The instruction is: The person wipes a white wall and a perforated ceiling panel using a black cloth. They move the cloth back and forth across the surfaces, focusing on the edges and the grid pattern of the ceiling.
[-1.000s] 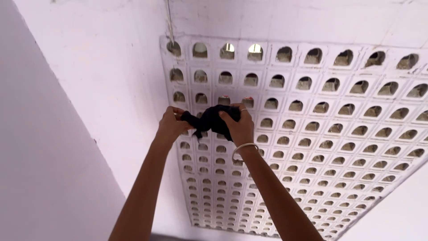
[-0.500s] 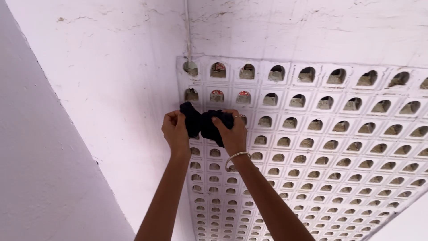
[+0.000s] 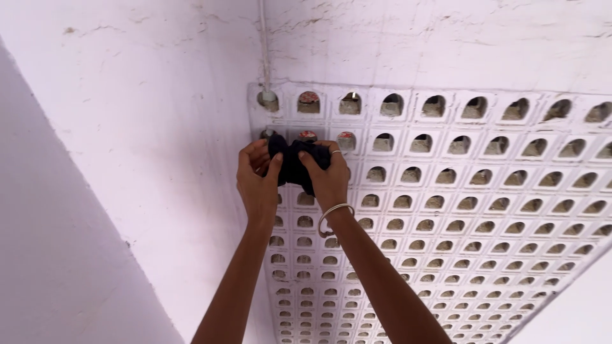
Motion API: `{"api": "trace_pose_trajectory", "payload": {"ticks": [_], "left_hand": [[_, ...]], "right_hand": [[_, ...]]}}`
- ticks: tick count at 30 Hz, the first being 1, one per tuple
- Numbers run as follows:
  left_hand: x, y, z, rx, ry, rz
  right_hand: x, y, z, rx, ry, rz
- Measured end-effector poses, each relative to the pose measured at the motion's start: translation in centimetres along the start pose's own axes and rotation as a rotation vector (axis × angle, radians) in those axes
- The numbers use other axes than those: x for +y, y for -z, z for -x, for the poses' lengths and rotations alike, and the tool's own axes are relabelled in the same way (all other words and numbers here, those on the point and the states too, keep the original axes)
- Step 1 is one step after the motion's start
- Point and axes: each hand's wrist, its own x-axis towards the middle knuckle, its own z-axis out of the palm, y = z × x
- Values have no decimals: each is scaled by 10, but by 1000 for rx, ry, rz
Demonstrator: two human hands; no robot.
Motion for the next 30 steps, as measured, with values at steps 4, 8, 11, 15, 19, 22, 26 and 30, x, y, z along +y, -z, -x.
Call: {"api": "trace_pose_trajectory", "payload": {"ticks": [4,8,11,15,19,22,26,30], "left_hand": [[5,-14,-9,4,-93,-92],[14,-30,-26,19,-366,-262],[15,-47,-44,14,-500,-347],[-4,-65,-67,-17,-695,-546],[-26,-72,-73,-60,-818,-634],[-27,-72,-67,11,-946,-769],[-20,-62,-62,110,-1078,-945],[-25,-61,-62,50,-1109,-1054]], "right_hand": [[7,1,-9,58,74,54],[7,8,-14,79,117,102],[-2,16,-19,105,152,135],[-9,27,-22,97,118,132],[2,38,-30,128,169,218],[8,45,-28,120,217,208],[13,49,-27,51,253,174],[10,49,-31,-10,208,164]]}}
